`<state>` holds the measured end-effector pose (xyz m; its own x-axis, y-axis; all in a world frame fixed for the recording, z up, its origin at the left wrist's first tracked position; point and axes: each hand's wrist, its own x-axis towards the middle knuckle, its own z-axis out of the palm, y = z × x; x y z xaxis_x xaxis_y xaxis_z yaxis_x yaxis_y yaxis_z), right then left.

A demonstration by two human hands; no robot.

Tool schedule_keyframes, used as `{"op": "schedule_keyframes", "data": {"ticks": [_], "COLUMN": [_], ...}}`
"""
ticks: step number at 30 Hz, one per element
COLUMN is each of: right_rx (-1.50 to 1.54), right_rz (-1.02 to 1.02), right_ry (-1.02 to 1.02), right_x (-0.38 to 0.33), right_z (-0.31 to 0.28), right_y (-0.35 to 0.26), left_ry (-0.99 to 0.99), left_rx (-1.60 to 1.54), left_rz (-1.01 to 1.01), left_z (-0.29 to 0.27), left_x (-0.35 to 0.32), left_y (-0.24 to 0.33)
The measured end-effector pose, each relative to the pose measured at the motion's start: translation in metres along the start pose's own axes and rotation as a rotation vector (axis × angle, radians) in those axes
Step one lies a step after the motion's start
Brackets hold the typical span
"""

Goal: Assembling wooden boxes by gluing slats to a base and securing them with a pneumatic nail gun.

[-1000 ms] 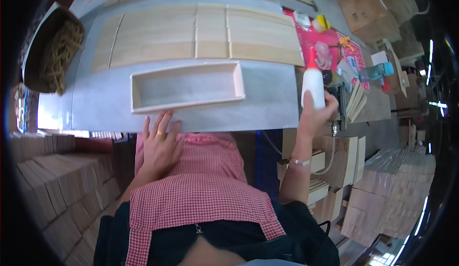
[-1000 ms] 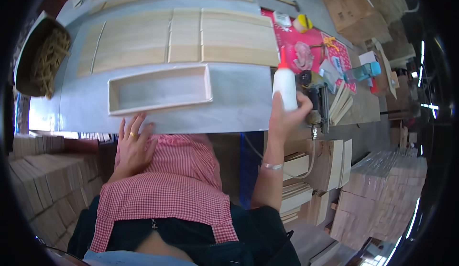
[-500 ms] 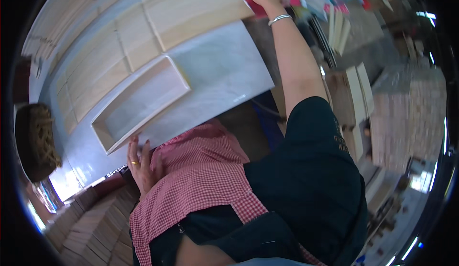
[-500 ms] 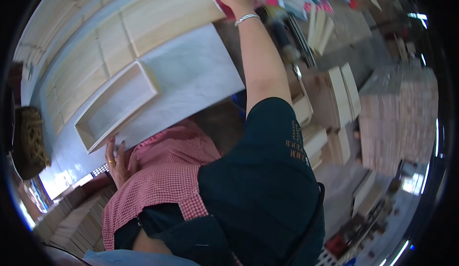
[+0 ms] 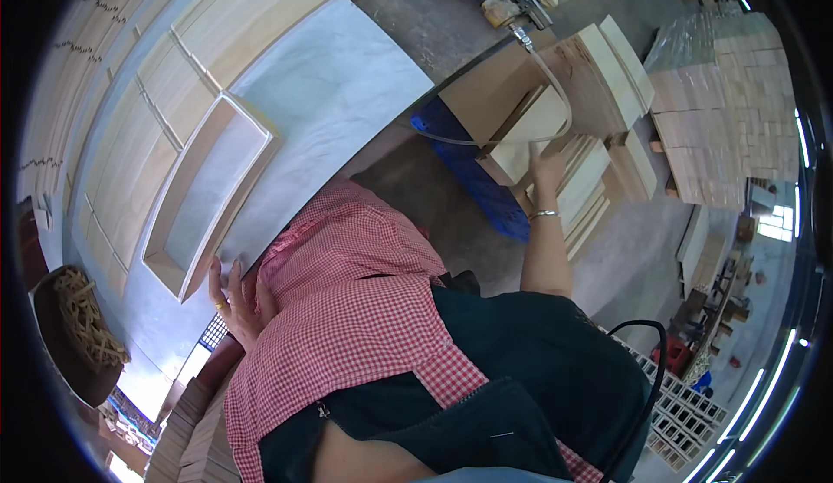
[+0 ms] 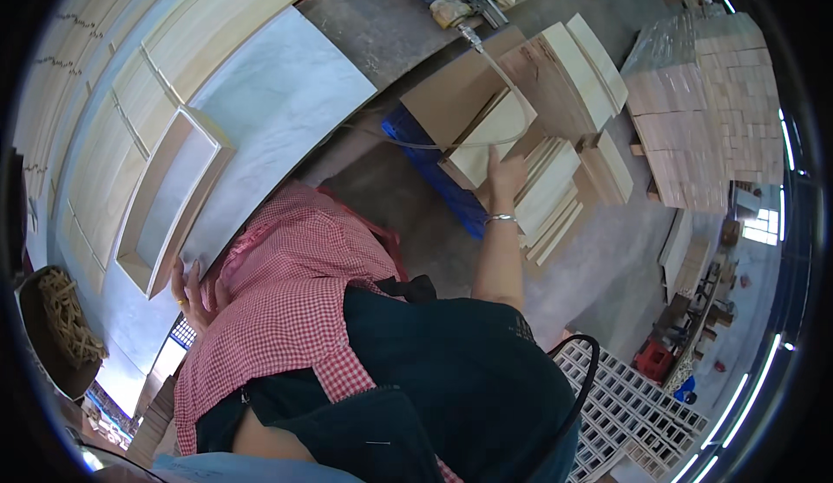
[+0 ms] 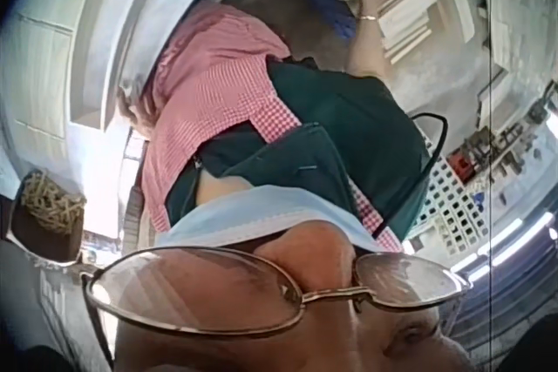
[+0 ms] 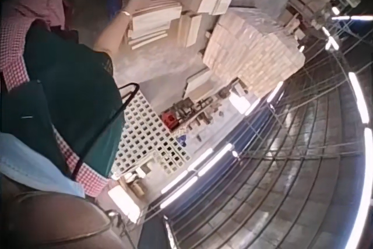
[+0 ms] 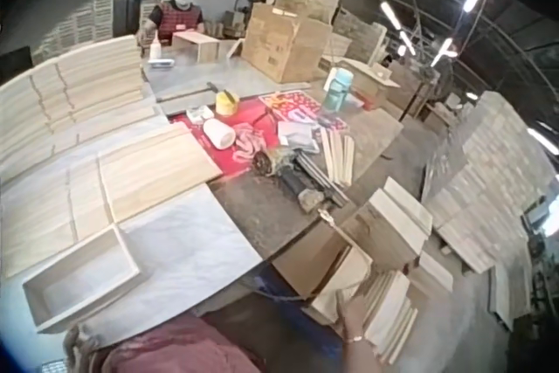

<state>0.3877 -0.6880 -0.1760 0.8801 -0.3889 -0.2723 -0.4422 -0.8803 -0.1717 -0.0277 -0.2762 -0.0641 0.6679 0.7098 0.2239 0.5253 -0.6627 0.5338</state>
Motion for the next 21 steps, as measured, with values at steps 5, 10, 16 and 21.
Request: {"op": "schedule_keyframes", "data": {"ticks": [5,10,16,21], "right_rx": [-0.024,-0.144,-0.036,-0.096], "right_rz": [0.113,0.107,0.042,0.058], "right_ry": [-0.034,0.150,-0.222,-0.189], "right_x": [-0.016,-0.014,0.020,0.011], "right_z": [0.037,0.044,0.038,0.037], "right_y": [-0.026,-0.032,-0.027,-0.025], "left_ry": [0.018,0.048,0.038,0.048], "left_rx": [-0.111,-0.096,-0.071,-0.150], "left_rz": [-0.057,-0.063,-0.002,0.001], "left_z": [-0.005,-0.005,-0.009,-0.008], "left_x": [-0.008,-0.011,-0.014,-0.018], "left_y": [0.006,0.013,0.010,0.009]}}
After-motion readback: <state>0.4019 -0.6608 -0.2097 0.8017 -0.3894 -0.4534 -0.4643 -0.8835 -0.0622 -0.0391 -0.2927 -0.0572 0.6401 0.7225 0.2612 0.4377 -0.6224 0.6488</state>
